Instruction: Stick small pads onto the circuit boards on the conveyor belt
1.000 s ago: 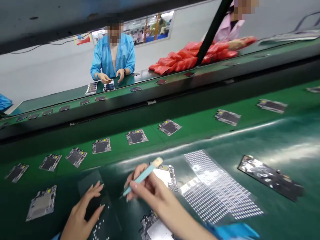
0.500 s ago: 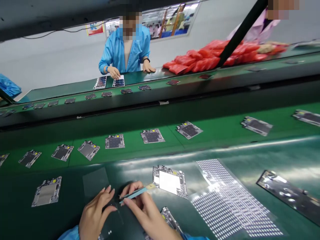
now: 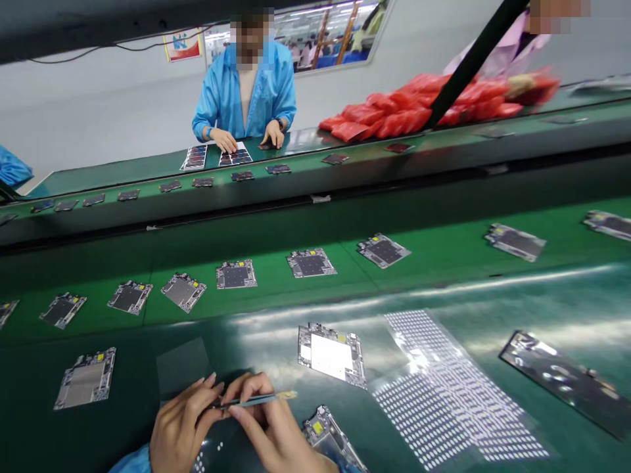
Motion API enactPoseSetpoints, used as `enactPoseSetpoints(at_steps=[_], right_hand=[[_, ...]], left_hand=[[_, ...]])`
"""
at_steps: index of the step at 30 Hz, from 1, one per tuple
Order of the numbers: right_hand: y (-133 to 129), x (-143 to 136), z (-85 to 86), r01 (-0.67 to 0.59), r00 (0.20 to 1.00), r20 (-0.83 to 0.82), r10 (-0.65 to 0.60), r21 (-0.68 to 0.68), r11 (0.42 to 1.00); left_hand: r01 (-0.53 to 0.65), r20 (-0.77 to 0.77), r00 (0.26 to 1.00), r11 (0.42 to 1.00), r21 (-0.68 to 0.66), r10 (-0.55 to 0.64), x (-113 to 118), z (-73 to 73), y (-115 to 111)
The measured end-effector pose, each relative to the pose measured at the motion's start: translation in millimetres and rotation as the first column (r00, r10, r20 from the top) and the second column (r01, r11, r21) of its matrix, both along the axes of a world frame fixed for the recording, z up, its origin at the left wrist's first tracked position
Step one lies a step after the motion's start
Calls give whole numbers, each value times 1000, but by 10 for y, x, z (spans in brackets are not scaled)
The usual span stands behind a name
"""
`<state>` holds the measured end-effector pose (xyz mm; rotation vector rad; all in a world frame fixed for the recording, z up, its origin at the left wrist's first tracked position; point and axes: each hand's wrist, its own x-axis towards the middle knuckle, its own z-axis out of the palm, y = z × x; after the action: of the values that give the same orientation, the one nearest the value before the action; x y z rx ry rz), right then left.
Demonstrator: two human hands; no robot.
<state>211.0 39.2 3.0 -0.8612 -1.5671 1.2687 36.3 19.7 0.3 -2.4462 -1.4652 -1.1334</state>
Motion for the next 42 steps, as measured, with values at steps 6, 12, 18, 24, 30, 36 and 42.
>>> enactPoseSetpoints(at_steps=[6,12,18,24,30,36,42], right_hand=[[-38,-54,-6,26,995,-94,-32,-64,998],[647,115,265,181,948,-210,-238,-259,949],[1872,116,141,325,921,-138,-365,-247,913],[2248,67,-159,387,908,-83,-410,-204,899],[2243,192,-173,416,898,-71,-434,-182,891],[2239,232,-140,465,871,-81,-484,-182,867],[2237,343,76,574,783,-163,-601,-185,798]], left_hand=[[24,-35,999,1000,-13,-25,-4,-9,19],[56,-151,987,997,-45,-62,5,55,73],[-118,-222,973,965,-234,65,107,249,920],[-17,-318,938,895,-446,-140,336,241,1764],[-5,-326,934,905,-425,-147,395,160,1884],[30,-372,908,915,-403,-193,517,144,1909],[14,-368,916,931,-366,-158,787,166,2009]])
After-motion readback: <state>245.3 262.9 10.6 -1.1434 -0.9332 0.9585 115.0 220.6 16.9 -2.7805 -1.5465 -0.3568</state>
